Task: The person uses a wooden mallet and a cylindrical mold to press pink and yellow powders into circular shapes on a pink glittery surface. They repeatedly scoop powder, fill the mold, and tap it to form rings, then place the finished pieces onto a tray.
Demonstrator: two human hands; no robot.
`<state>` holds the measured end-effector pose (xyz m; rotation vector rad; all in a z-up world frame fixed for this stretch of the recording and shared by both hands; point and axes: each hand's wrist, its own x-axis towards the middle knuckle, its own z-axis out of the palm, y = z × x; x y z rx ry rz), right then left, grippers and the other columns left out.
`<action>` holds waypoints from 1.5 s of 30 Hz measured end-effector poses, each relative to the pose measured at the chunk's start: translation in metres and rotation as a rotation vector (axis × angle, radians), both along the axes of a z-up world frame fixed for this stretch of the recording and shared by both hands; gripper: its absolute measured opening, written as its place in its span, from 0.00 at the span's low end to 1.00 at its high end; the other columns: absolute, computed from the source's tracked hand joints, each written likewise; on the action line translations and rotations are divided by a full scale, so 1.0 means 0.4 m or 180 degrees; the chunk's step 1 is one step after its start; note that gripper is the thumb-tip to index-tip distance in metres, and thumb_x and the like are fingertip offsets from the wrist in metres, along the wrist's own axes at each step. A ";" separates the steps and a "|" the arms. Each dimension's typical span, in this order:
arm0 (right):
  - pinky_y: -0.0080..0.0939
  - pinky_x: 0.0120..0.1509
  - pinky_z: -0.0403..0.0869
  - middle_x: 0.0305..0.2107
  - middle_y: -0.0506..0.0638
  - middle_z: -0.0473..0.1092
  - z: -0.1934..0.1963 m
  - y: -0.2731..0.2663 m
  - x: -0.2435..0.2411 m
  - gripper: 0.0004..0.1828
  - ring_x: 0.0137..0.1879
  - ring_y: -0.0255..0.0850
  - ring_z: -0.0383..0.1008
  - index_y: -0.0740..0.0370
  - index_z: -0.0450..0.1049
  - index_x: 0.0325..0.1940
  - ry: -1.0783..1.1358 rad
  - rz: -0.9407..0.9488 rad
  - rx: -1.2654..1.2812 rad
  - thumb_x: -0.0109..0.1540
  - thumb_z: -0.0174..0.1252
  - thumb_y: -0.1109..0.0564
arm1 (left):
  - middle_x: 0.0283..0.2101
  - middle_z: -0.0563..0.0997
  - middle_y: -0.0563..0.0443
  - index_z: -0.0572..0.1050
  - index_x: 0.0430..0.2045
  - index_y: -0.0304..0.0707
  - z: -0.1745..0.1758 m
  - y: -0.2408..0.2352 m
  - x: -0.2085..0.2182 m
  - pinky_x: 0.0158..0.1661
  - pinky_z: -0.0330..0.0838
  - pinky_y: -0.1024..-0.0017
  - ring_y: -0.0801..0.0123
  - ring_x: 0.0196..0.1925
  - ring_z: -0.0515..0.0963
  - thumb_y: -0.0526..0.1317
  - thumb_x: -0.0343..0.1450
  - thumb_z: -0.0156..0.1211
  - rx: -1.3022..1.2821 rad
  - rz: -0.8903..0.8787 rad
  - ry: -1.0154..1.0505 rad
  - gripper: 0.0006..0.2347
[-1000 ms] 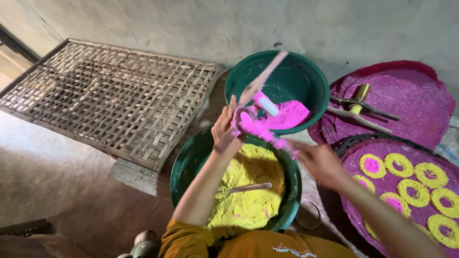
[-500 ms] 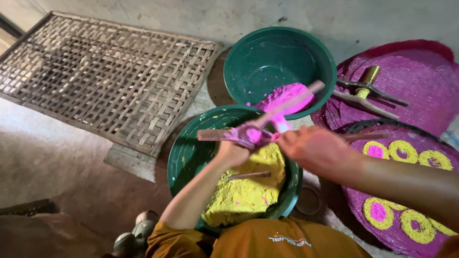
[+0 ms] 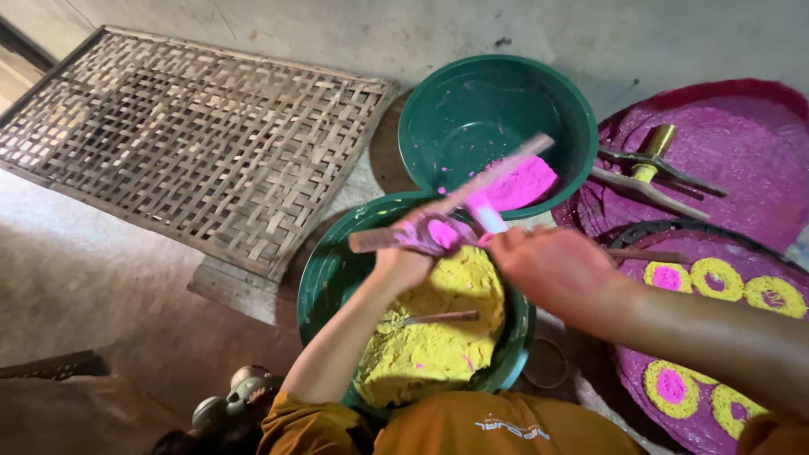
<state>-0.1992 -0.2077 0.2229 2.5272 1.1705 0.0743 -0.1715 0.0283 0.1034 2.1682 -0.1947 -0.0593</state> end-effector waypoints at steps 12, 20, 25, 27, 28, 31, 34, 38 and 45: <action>0.44 0.52 0.77 0.52 0.61 0.76 -0.253 -0.005 0.014 0.27 0.52 0.52 0.82 0.52 0.69 0.68 0.1972 -0.0850 0.3482 0.63 0.55 0.61 | 0.71 0.69 0.41 0.75 0.58 0.40 -0.022 0.047 0.087 0.65 0.67 0.55 0.47 0.68 0.73 0.45 0.70 0.63 0.1145 0.0809 -0.2336 0.21; 0.45 0.58 0.75 0.52 0.62 0.77 -0.270 -0.008 0.129 0.22 0.55 0.49 0.80 0.60 0.71 0.66 0.1757 -0.0875 0.3822 0.66 0.54 0.61 | 0.65 0.67 0.34 0.68 0.61 0.36 -0.014 -0.017 0.131 0.52 0.69 0.51 0.41 0.57 0.74 0.50 0.64 0.69 0.1069 0.1189 -0.1582 0.31; 0.48 0.49 0.79 0.46 0.57 0.79 -0.318 -0.025 0.144 0.24 0.42 0.54 0.82 0.43 0.70 0.67 0.2435 -0.1991 0.2770 0.66 0.52 0.56 | 0.51 0.81 0.46 0.63 0.63 0.34 -0.088 0.084 0.207 0.52 0.76 0.64 0.62 0.51 0.82 0.45 0.68 0.65 -0.0192 0.1589 -0.0838 0.29; 0.54 0.53 0.77 0.42 0.65 0.77 -0.311 -0.096 0.223 0.27 0.45 0.58 0.80 0.49 0.67 0.69 0.1427 -0.1298 0.2691 0.64 0.52 0.57 | 0.44 0.83 0.45 0.77 0.47 0.34 -0.123 0.153 0.235 0.47 0.76 0.63 0.62 0.47 0.83 0.40 0.64 0.70 -0.0258 0.1815 -0.1088 0.18; 0.58 0.53 0.75 0.46 0.66 0.75 -0.307 -0.113 0.286 0.29 0.46 0.61 0.79 0.50 0.66 0.70 0.1020 -0.1263 0.2276 0.62 0.51 0.58 | 0.41 0.80 0.43 0.76 0.44 0.29 -0.137 0.168 0.254 0.41 0.72 0.62 0.61 0.42 0.79 0.38 0.67 0.68 -0.0996 0.1729 -0.0800 0.15; 0.60 0.61 0.74 0.51 0.67 0.76 -0.289 -0.122 0.442 0.27 0.56 0.63 0.76 0.59 0.64 0.73 0.0876 -0.1820 0.1146 0.68 0.46 0.57 | 0.35 0.75 0.42 0.74 0.39 0.27 -0.176 0.158 0.231 0.32 0.67 0.64 0.62 0.33 0.74 0.33 0.69 0.63 -0.2766 0.1416 0.0171 0.09; 0.58 0.62 0.71 0.59 0.69 0.67 -0.241 -0.079 0.441 0.37 0.61 0.65 0.70 0.65 0.55 0.76 0.0338 -0.1079 0.2223 0.67 0.51 0.45 | 0.37 0.77 0.52 0.73 0.41 0.36 -0.153 0.076 0.165 0.36 0.74 0.71 0.71 0.35 0.77 0.32 0.64 0.59 -0.3793 0.0594 0.0983 0.12; 0.56 0.78 0.68 0.72 0.57 0.61 -0.197 0.018 0.258 0.45 0.75 0.50 0.67 0.62 0.46 0.82 0.4737 0.0975 0.6688 0.70 0.49 0.34 | 0.38 0.72 0.50 0.70 0.51 0.27 -0.116 -0.064 0.015 0.40 0.71 0.71 0.67 0.38 0.74 0.29 0.65 0.56 -0.4980 -0.1837 0.2153 0.18; 0.61 0.58 0.78 0.69 0.69 0.61 -0.042 -0.132 0.000 0.41 0.63 0.63 0.73 0.47 0.48 0.82 0.3010 0.1243 0.5994 0.70 0.59 0.41 | 0.56 0.75 0.57 0.63 0.61 0.42 0.048 -0.120 -0.148 0.57 0.70 0.68 0.68 0.58 0.75 0.45 0.65 0.68 -0.2134 -0.1718 0.0481 0.29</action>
